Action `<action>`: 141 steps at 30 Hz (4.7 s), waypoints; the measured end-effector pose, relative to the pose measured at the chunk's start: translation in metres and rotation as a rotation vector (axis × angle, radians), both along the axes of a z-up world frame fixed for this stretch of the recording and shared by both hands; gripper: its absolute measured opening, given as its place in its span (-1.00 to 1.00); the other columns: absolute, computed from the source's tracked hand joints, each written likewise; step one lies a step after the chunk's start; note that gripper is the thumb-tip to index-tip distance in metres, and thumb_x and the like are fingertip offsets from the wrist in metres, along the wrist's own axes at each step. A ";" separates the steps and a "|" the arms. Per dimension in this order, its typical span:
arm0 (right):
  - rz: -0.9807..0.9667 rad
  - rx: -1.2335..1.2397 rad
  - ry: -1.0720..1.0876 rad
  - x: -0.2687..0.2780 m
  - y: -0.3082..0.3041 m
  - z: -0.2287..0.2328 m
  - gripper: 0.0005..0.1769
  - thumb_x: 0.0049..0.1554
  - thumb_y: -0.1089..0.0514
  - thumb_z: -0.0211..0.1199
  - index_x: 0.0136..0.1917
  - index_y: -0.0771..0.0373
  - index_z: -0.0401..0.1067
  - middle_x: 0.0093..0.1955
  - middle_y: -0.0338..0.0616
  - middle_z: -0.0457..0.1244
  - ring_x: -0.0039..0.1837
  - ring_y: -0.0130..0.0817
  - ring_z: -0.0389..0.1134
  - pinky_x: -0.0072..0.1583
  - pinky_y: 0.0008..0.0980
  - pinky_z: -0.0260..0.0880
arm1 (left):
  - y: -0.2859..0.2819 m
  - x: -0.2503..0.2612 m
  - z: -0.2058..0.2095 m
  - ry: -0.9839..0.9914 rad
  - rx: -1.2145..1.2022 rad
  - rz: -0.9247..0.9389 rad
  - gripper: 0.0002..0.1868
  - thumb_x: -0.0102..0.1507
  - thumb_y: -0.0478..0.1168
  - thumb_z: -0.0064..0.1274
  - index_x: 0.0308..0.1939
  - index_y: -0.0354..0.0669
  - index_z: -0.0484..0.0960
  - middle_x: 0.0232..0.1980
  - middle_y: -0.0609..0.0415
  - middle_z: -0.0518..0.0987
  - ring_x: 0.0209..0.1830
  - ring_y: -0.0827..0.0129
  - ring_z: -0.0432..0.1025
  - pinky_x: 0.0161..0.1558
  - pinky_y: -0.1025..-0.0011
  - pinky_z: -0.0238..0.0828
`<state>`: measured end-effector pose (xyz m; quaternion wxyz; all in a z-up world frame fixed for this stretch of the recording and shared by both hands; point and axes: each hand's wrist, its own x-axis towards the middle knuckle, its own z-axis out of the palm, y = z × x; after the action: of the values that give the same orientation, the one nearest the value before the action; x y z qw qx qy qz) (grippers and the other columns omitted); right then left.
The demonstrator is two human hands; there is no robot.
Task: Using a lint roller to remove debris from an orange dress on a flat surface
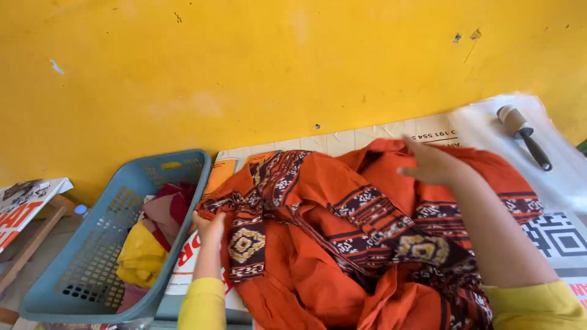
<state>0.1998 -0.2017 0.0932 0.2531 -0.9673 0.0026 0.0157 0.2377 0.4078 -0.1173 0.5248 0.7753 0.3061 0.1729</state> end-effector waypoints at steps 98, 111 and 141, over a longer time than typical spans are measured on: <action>-0.201 -0.101 -0.131 0.116 0.006 -0.167 -0.45 0.16 -0.19 0.16 0.39 -0.09 0.44 0.31 0.08 0.22 0.39 0.08 0.16 0.32 -0.02 0.29 | -0.234 -0.035 0.166 0.191 1.200 -1.143 -0.46 0.39 0.16 -0.10 0.30 -0.09 0.48 0.26 0.05 0.51 0.16 0.14 0.46 -0.02 0.07 0.50; -0.539 -0.149 -0.309 0.132 -0.114 -0.153 -0.34 0.07 -0.21 0.42 0.37 0.05 0.50 0.34 0.15 0.22 0.38 0.18 0.17 0.22 0.16 0.23 | -0.249 -0.001 0.116 0.584 0.900 -0.937 -0.08 0.33 0.50 -0.36 0.66 0.28 -0.16 0.74 0.04 -0.26 0.72 0.06 -0.39 0.41 -0.56 -0.59; -0.559 -0.472 -0.076 0.134 -0.194 -0.192 -0.39 0.17 -0.40 0.34 0.03 0.20 0.61 0.02 -0.03 0.32 0.00 -0.02 0.39 -0.15 -0.16 0.46 | -0.225 0.026 0.073 0.429 1.023 -0.726 -0.13 0.25 0.51 -0.38 0.55 0.29 0.14 0.64 0.08 0.03 0.58 -0.10 -0.03 0.48 -0.37 -0.31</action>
<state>0.3336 -0.3961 -0.0990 0.0174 -0.9609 0.2610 -0.0909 0.2632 0.1824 -0.0447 0.0427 0.9979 0.0022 -0.0496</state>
